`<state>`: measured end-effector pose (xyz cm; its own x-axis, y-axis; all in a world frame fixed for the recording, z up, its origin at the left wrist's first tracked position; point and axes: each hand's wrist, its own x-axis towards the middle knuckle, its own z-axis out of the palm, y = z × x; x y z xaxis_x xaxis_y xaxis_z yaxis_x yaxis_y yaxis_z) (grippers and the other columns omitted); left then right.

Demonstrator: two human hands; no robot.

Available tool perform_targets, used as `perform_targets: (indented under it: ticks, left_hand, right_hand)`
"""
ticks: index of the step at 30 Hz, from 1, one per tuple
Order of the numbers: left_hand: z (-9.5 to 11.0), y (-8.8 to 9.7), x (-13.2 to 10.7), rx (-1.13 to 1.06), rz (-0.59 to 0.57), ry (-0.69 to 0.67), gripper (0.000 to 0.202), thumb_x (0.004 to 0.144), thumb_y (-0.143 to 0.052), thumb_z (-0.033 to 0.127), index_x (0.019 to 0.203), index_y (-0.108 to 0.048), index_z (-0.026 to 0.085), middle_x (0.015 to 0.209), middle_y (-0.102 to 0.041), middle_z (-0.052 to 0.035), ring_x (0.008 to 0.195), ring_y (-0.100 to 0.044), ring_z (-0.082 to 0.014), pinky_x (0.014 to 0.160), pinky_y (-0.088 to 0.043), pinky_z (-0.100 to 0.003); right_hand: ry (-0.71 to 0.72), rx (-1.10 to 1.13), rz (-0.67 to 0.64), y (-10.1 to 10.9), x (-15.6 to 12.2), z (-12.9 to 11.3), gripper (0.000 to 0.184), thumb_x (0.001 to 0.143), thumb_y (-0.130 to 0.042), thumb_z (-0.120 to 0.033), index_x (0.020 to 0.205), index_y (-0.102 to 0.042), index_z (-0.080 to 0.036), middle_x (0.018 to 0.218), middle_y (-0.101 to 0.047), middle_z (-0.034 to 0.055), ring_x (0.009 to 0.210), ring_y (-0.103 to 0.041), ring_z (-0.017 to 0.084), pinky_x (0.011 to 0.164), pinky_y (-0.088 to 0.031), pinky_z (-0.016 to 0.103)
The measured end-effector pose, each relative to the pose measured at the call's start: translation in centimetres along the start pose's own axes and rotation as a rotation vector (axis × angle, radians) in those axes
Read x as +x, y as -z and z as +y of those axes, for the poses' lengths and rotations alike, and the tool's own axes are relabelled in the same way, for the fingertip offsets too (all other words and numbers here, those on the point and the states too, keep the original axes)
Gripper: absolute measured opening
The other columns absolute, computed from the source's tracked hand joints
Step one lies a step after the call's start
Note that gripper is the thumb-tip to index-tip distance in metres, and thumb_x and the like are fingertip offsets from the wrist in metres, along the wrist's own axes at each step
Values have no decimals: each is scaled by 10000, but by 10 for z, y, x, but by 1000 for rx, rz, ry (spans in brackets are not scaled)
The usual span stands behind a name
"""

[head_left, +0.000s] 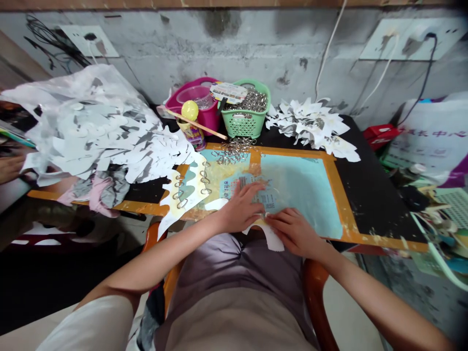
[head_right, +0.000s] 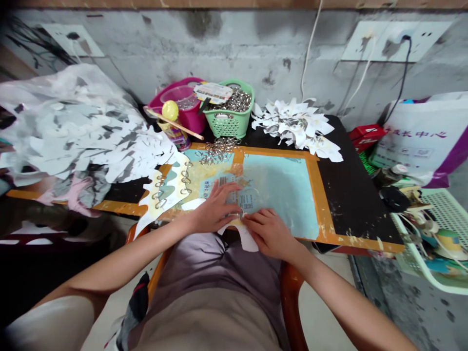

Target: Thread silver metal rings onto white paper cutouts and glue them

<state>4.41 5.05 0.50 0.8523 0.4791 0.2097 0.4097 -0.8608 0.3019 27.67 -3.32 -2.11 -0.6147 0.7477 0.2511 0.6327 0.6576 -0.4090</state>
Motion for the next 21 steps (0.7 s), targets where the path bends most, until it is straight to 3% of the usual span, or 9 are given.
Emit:
perform_targets:
  ticks: [4, 8, 12, 17, 21]
  left_hand:
    - [-4, 5, 22, -22, -146, -81, 112, 868, -605, 170, 894, -712, 189, 1447, -397, -170, 1438, -250, -404, 1079, -165, -772]
    - [-8, 8, 31, -58, -212, -163, 117, 856, -599, 162, 803, -700, 182, 1431, -416, -157, 1438, -248, -415, 1064, -212, -778]
    - [-2, 4, 25, 21, -124, -199, 145, 879, -557, 158, 801, -680, 162, 1382, -467, -171, 1431, -286, -388, 1109, -168, -750]
    - [6, -9, 1, 133, 32, -176, 126, 881, -543, 124, 906, -661, 161, 1300, -537, -161, 1370, -393, -325, 1190, -81, -656]
    - [4, -5, -12, 47, 36, -83, 235, 863, -582, 201, 1093, -604, 155, 1372, -470, -193, 1402, -339, -347, 1187, -110, -656]
  right_hand:
    - [-4, -28, -29, 1, 0, -1, 340, 941, -486, -182, 1265, -589, -163, 1176, -656, 121, 958, -523, 273, 822, -401, 435]
    - [-29, -34, -32, 1, 1, -3, 324, 968, -458, -201, 1266, -579, -163, 1106, -659, 118, 949, -525, 268, 829, -396, 430]
    - [-58, -32, -24, -1, 2, -3, 323, 985, -438, -230, 1271, -563, -147, 1019, -651, 118, 923, -526, 263, 829, -396, 431]
    - [-34, -39, -40, -2, 1, -2, 399, 979, -455, -216, 1373, -515, -203, 1078, -645, 100, 945, -521, 258, 841, -388, 424]
    - [-14, -45, -59, 0, 1, -2, 430, 975, -468, -210, 1404, -504, -217, 1093, -649, 102, 931, -514, 250, 832, -385, 419]
